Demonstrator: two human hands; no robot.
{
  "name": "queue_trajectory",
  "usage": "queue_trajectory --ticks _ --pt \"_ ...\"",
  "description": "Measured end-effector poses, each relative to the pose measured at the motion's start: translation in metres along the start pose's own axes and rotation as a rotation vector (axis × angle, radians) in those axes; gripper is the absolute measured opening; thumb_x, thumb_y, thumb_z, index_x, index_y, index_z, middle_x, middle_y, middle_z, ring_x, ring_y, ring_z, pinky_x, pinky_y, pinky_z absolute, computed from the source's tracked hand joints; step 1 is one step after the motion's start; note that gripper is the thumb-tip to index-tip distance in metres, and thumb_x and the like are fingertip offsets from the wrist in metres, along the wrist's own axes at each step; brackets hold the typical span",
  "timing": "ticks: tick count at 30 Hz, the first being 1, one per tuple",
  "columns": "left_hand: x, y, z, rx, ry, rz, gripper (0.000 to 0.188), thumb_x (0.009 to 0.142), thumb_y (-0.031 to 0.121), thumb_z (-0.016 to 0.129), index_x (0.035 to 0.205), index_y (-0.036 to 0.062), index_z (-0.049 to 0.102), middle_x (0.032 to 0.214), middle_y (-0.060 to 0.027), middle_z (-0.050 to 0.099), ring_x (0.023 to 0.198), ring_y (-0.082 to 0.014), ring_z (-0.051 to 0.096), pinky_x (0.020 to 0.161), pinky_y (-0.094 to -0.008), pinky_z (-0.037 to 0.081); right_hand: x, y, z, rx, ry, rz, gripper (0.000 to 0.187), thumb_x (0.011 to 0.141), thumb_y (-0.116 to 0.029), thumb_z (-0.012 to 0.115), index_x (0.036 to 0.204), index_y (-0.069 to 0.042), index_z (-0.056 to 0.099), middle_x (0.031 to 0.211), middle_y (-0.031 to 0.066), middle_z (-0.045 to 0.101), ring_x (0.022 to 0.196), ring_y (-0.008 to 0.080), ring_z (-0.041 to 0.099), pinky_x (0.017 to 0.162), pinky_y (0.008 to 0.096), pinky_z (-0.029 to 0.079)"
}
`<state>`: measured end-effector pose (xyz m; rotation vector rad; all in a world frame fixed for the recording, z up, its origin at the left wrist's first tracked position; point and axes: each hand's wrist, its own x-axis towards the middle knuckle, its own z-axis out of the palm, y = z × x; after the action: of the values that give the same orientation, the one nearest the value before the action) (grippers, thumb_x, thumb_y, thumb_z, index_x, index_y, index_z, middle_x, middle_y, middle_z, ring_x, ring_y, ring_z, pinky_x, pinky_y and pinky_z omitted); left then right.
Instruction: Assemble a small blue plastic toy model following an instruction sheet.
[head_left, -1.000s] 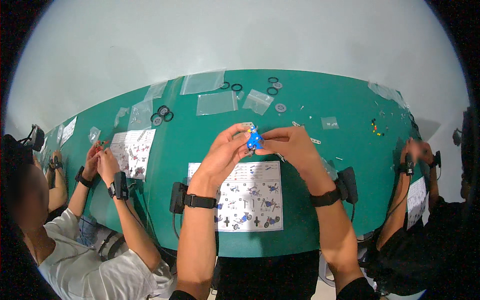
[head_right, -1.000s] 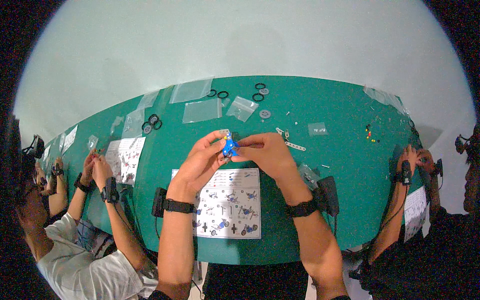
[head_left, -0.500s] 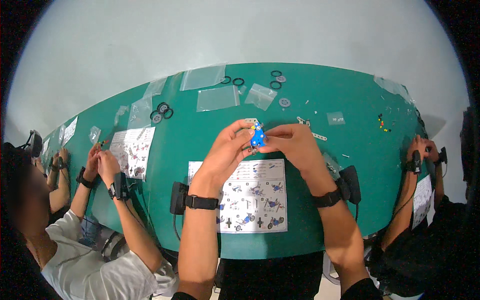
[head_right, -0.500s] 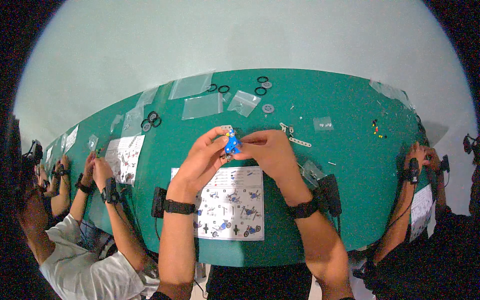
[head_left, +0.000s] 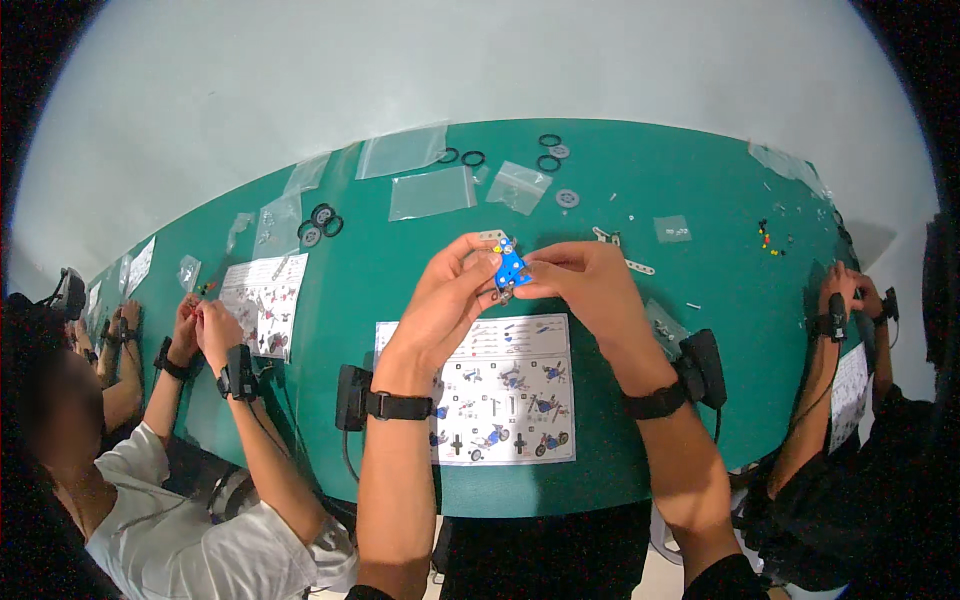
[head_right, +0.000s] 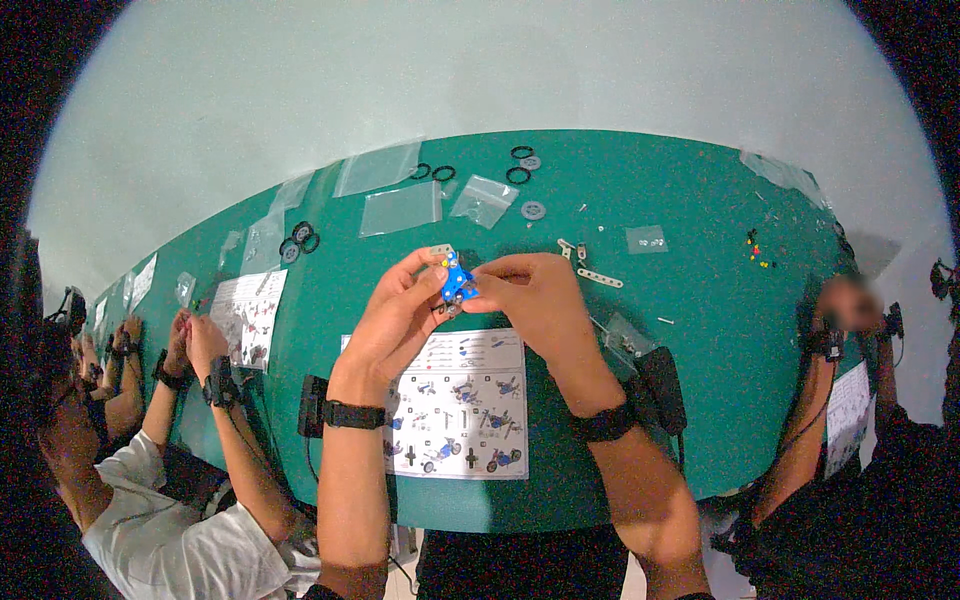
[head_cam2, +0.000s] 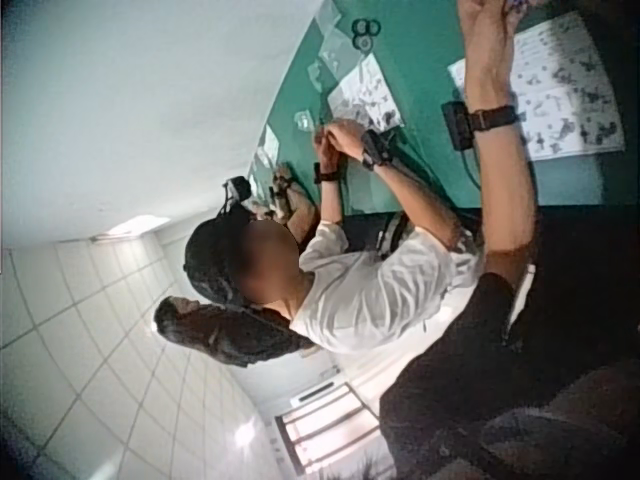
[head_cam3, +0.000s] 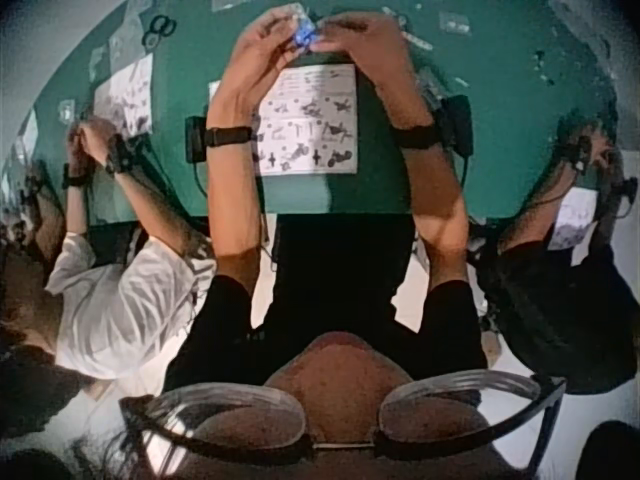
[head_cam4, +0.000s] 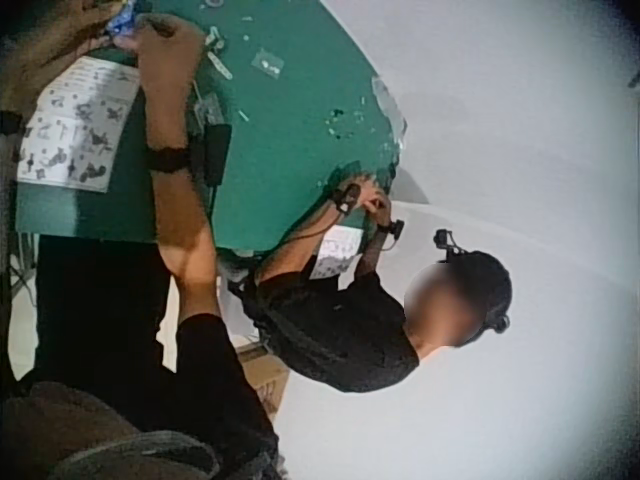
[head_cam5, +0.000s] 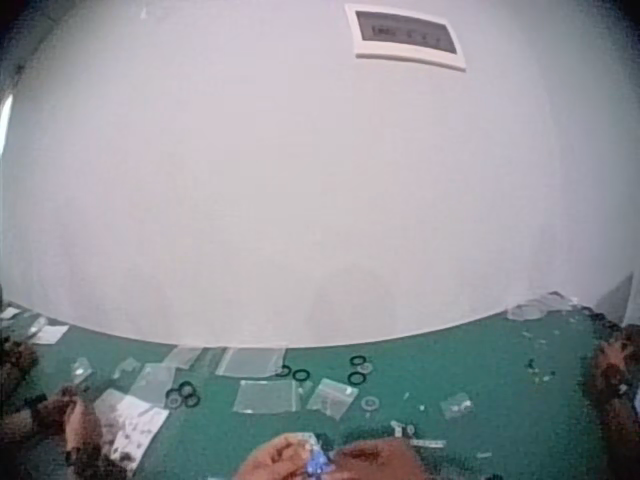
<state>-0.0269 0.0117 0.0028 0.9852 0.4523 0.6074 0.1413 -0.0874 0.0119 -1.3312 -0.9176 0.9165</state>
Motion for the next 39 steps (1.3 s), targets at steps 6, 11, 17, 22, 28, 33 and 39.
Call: queue_trajectory --ticks 6,11,17,22,28,33,39 --pt "0.001 -0.001 -0.006 0.033 -0.012 -0.008 0.017 0.105 0.012 0.061 0.120 0.0045 0.058 0.106 -0.0066 0.070 0.095 -0.0132 0.069 0.084 -0.0277 0.057 0.005 0.008 -0.001 -0.014 -0.042 0.005 0.028 0.088 -0.014 0.075 0.105 0.008 0.077 0.090 0.0136 0.077 0.080 0.0166 0.075 0.069 0.0253 0.056" --pt "0.000 0.001 -0.001 0.027 0.039 -0.032 0.016 0.105 0.013 0.060 0.120 0.0055 0.056 0.107 -0.0080 0.071 0.094 -0.0151 0.070 0.083 -0.0292 0.058 0.007 0.012 -0.002 -0.029 -0.060 -0.046 0.030 0.089 -0.014 0.074 0.109 0.008 0.075 0.094 0.0125 0.077 0.084 0.0160 0.072 0.077 0.0282 0.056" --pt "0.001 0.001 -0.010 0.011 -0.005 -0.010 0.014 0.106 0.014 0.059 0.118 0.0056 0.056 0.108 -0.0086 0.068 0.095 -0.0158 0.071 0.084 -0.0299 0.062 0.004 0.003 -0.001 -0.047 -0.076 -0.072 0.032 0.088 -0.012 0.075 0.111 0.010 0.072 0.097 0.0135 0.077 0.087 0.0166 0.073 0.078 0.0284 0.057" --pt "0.002 0.000 -0.005 -0.001 0.040 -0.025 0.018 0.105 0.014 0.061 0.118 0.0033 0.055 0.108 -0.0121 0.069 0.091 -0.0171 0.072 0.081 -0.0300 0.063 0.005 -0.004 -0.010 -0.086 -0.089 -0.055 0.027 0.089 -0.009 0.075 0.108 0.010 0.073 0.096 0.0143 0.077 0.087 0.0177 0.075 0.077 0.0280 0.058" --pt "0.004 -0.002 -0.006 0.031 0.031 -0.025 0.019 0.104 0.011 0.062 0.119 0.0023 0.055 0.108 -0.0144 0.070 0.089 -0.0186 0.073 0.080 -0.0304 0.064 0.010 0.002 -0.015 -0.068 -0.125 -0.047 0.021 0.091 -0.008 0.073 0.104 0.009 0.073 0.094 0.0144 0.077 0.084 0.0183 0.075 0.076 0.0276 0.059" --pt "0.005 -0.002 -0.006 0.030 0.017 -0.020 0.018 0.105 0.010 0.060 0.119 0.0015 0.053 0.110 -0.0166 0.070 0.097 -0.0235 0.075 0.083 -0.0317 0.064 0.010 0.003 -0.015 -0.054 -0.120 -0.075 0.022 0.091 -0.008 0.074 0.104 0.009 0.073 0.093 0.0137 0.077 0.084 0.0177 0.075 0.076 0.0278 0.059" --pt "0.004 -0.002 -0.007 0.033 0.008 -0.018 0.019 0.105 0.010 0.059 0.120 0.0011 0.052 0.112 -0.0180 0.069 0.102 -0.0270 0.075 0.085 -0.0326 0.064 0.012 0.005 -0.016 -0.098 -0.117 -0.087 0.025 0.088 -0.010 0.077 0.105 0.007 0.074 0.093 0.0131 0.077 0.085 0.0165 0.074 0.078 0.0290 0.059"
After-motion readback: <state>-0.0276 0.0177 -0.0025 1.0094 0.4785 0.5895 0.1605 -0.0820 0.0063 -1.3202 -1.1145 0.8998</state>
